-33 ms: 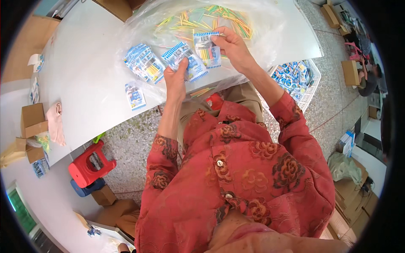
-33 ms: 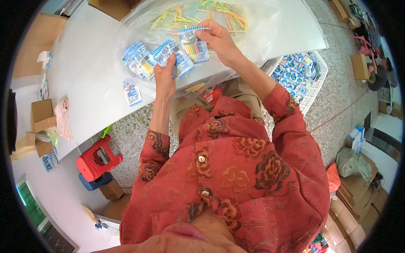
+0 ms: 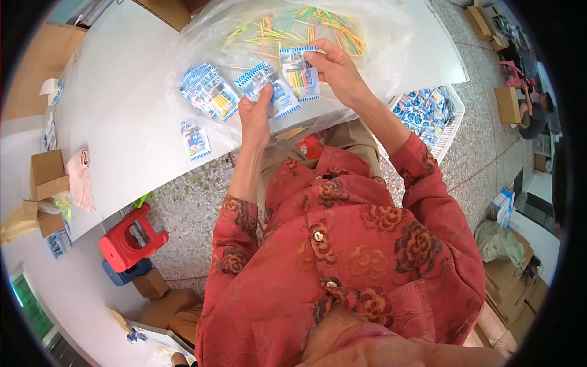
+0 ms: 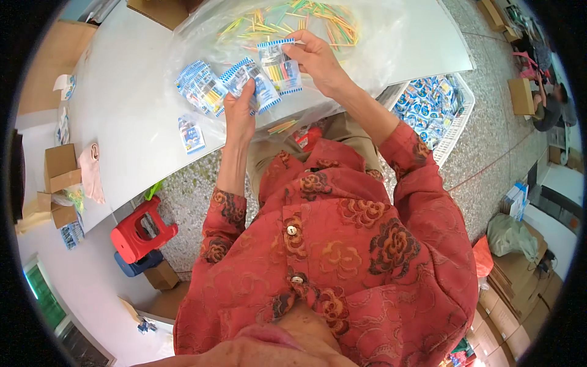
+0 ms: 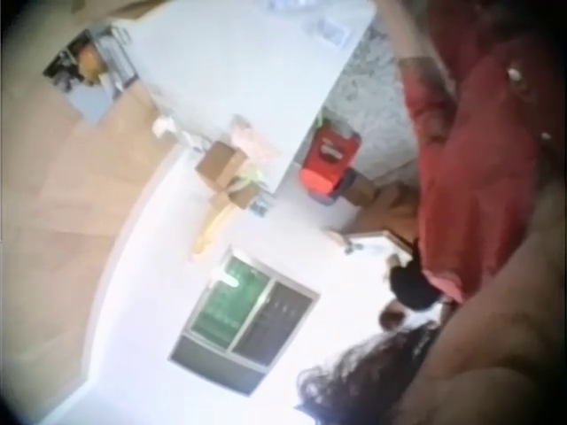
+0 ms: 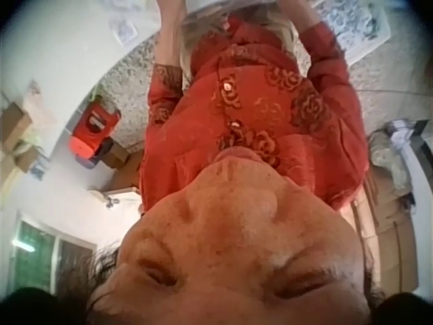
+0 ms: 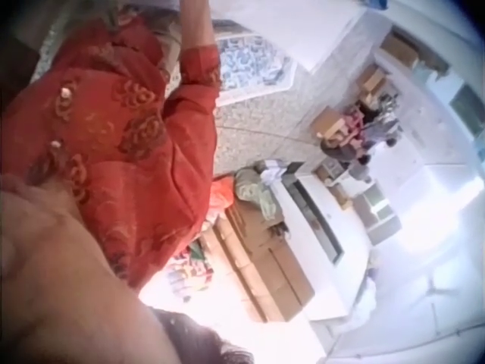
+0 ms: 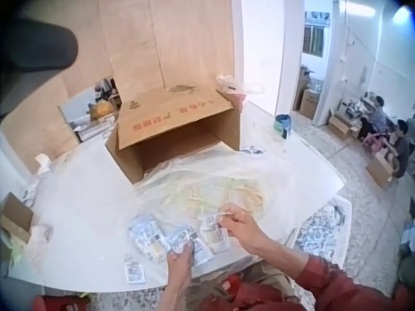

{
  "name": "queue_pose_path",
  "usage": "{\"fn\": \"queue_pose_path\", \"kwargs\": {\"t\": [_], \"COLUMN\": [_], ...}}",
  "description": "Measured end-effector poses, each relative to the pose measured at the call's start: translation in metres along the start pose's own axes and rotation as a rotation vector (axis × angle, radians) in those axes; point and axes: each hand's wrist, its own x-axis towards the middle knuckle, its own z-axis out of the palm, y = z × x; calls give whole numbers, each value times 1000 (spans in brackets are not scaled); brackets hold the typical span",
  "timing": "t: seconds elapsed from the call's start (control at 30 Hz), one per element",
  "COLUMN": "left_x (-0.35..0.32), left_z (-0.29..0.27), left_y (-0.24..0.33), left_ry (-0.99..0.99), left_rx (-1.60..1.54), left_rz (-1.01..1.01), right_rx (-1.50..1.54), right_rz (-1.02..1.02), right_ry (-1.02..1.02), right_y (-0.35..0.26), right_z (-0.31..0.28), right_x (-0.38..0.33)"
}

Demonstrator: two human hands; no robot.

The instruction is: Packing individual yellow plastic parts into small plastic bags.

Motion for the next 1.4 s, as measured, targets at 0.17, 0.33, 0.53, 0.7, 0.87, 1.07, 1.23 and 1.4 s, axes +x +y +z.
{"fn": "queue_pose_path", "kwargs": {"t": [0.17,0.33,0.53,0.7,0.87,1.07,1.23,1.4], "left_x": [1,-8,-20,-25,-26,-27,-31,-31], "left_z": [-15,0,13,1,-8,-5,-5,-1], "left_y": [-3,2,0,-1,5,11,18,20], "left_ry": [76,2,-68,-33,-36,-35,-52,-69], "left_rx": [153,343,63,255,298,376,407,369], "left_rz": [50,44,-158,-65,37,79,91,128], "right_rx": [78,135,97,-172,-498,-1522,-1801,-1854], "right_rz": [-42,-13,-51,-84,-110,-552,-711,-601], "right_ry": [87,-1,-1,-122,-87,19,-347,-454], "right_y": [-2,10,20,21,19,23,17,22], "right_z": [0,2,20,22,-41,-85,-74,-82], "right_x": [0,0,-7,-10,30,76,100,109]}}
